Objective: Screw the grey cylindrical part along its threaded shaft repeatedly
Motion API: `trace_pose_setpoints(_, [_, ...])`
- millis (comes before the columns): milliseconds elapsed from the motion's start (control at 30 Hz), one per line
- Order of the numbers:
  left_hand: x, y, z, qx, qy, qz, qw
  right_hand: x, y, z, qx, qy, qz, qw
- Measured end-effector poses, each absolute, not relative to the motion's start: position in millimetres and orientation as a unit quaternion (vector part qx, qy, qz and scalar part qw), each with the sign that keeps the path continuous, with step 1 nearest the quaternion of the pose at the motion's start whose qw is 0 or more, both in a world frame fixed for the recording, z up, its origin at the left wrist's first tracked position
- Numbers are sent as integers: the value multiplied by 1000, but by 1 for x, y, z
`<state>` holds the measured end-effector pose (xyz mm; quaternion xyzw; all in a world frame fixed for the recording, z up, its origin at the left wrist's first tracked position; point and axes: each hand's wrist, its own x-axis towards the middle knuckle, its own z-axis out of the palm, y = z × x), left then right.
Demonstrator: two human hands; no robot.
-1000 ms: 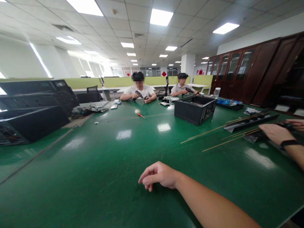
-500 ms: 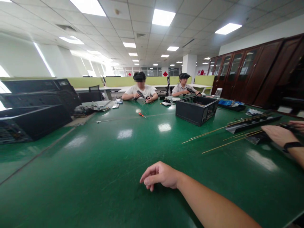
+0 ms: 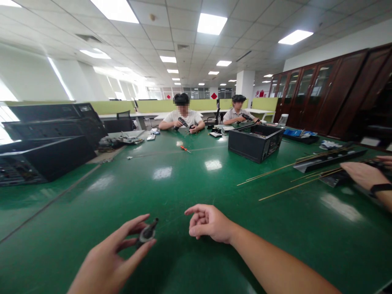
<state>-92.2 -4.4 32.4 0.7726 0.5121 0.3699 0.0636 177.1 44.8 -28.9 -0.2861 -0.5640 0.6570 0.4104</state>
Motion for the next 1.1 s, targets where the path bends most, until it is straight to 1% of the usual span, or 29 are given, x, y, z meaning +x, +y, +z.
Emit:
trace_pose_setpoints(100, [-47, 22, 38, 799, 465, 346, 161, 177, 44, -29, -340, -601, 562, 455])
trace_pose_setpoints(167, [-25, 30, 36, 805, 440, 343, 199, 178, 42, -30, -393, -641, 474, 459])
trace_pose_setpoints(233, [-15, 33, 27, 813, 419, 342, 215, 178, 39, -30, -427, -674, 401, 450])
trace_pose_setpoints(300, [-15, 35, 14, 824, 400, 344, 205, 178, 37, -30, -433, -695, 367, 442])
trace_pose_setpoints(467, [-27, 36, -10, 829, 383, 366, 181, 177, 35, -29, -440, -713, 343, 424])
trace_pose_setpoints(633, [-23, 31, -8, 818, 379, 389, 190, 176, 33, -31, -441, -727, 325, 414])
trace_pose_setpoints(900, [-24, 30, -7, 814, 382, 382, 212, 176, 30, -28, -450, -709, 322, 437])
trace_pose_setpoints(1100, [-25, 32, -11, 802, 397, 391, 216, 177, 26, -22, -435, -723, 295, 448])
